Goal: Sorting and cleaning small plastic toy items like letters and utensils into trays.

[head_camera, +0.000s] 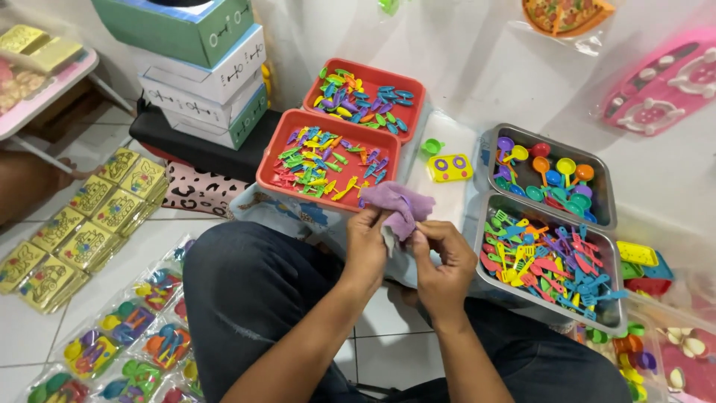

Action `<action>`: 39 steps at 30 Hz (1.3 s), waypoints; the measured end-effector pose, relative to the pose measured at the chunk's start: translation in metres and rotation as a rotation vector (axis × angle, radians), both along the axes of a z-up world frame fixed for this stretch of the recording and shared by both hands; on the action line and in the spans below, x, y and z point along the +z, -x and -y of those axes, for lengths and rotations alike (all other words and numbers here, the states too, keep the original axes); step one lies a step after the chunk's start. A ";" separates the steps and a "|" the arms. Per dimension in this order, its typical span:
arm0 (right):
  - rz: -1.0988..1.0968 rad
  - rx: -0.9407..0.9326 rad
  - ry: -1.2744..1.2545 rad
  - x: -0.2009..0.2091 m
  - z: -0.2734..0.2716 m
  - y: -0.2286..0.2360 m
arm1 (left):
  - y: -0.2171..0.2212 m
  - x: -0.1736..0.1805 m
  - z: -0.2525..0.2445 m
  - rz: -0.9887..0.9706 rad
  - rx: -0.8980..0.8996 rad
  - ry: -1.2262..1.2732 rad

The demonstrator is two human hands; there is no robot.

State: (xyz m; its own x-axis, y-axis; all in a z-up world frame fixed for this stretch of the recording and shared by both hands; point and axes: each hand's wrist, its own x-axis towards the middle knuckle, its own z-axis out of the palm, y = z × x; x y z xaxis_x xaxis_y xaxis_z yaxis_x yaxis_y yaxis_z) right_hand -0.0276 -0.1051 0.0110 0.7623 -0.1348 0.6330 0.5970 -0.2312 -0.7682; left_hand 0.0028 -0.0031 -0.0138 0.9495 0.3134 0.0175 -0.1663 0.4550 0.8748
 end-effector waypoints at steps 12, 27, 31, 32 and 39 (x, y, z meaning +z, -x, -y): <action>-0.069 -0.102 0.211 -0.020 0.026 -0.011 | 0.007 0.009 -0.002 0.016 -0.268 -0.106; -0.283 0.019 0.114 0.013 0.055 -0.015 | 0.016 0.016 -0.007 0.276 -0.252 -0.683; -0.244 0.002 0.138 0.013 0.074 -0.019 | 0.017 0.018 -0.007 0.331 -0.308 -0.644; -0.246 -0.005 0.135 0.015 0.075 -0.017 | 0.019 0.020 -0.008 0.332 -0.315 -0.644; -0.204 0.028 0.057 0.015 0.068 -0.015 | 0.019 0.019 -0.008 0.322 -0.389 -0.561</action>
State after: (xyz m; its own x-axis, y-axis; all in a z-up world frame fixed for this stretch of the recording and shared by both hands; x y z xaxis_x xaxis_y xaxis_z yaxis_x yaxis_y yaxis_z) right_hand -0.0122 -0.1733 0.0258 0.8783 -0.0797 0.4714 0.4376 -0.2631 -0.8598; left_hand -0.0166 0.0053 0.0047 0.9106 -0.1814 0.3714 -0.3718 0.0336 0.9277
